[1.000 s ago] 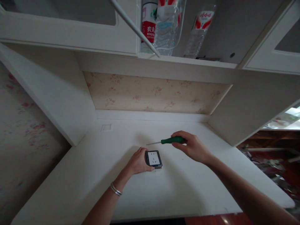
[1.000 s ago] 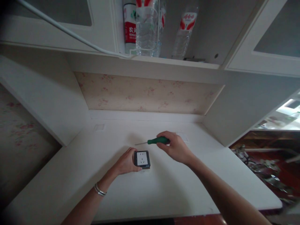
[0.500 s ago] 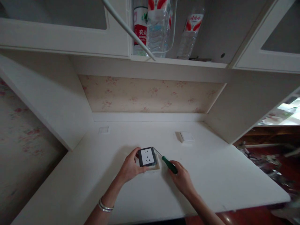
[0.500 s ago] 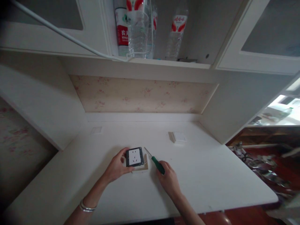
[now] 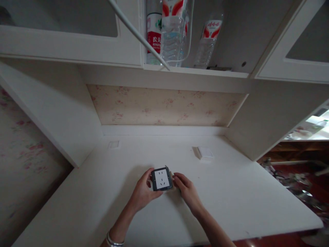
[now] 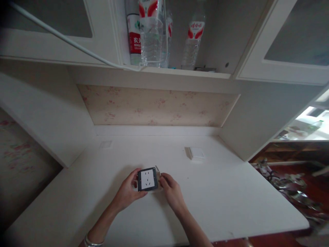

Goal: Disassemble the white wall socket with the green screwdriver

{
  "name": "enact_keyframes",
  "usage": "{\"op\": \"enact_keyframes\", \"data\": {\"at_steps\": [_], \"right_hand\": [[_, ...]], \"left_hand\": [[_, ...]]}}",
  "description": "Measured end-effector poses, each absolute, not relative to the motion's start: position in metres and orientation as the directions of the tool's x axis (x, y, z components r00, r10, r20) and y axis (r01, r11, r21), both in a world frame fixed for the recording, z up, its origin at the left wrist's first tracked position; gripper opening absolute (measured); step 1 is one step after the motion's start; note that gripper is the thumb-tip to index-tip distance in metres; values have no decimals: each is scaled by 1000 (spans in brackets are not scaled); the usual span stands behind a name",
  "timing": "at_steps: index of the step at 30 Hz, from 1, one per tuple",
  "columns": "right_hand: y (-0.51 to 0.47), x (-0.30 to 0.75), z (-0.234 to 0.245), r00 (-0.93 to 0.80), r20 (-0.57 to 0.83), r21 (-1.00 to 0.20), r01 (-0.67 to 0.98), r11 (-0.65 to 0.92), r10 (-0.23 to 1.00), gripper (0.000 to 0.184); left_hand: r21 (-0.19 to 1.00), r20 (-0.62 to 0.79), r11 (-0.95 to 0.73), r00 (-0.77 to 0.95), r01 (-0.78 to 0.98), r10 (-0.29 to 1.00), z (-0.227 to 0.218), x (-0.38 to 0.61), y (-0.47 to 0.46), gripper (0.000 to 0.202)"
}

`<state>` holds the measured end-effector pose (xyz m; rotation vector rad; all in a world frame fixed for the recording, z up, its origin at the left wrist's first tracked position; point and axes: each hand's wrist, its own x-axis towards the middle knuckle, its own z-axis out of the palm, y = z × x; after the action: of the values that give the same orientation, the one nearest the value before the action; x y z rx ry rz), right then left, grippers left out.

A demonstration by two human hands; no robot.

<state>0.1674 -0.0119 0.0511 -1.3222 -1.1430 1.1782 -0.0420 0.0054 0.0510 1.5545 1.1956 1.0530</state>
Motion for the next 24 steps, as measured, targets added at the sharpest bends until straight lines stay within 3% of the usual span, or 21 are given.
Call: {"op": "enact_keyframes", "data": {"at_steps": [2, 4, 10, 15, 24], "right_hand": [[-7, 155, 56, -29, -181, -958, -221, -183, 983, 41], [-4, 147, 59, -91, -224, -911, -335, -242, 970, 41], [-1, 143, 57, -86, -191, -904, -374, -209, 978, 36], [2, 139, 57, -63, -193, -884, -423, -202, 979, 37], [5, 135, 57, -61, -211, -867, -450, -216, 976, 40]], "left_hand": [[970, 97, -128, 151, 209, 984, 49, -40, 6, 83], [976, 99, -122, 130, 182, 987, 45, -40, 6, 84], [998, 50, -47, 73, -51, 996, 37, -38, 7, 79], [953, -59, 59, 10, -297, 998, 37, -33, 6, 61], [897, -160, 122, -54, -425, 986, 33, -35, 5, 56]]}}
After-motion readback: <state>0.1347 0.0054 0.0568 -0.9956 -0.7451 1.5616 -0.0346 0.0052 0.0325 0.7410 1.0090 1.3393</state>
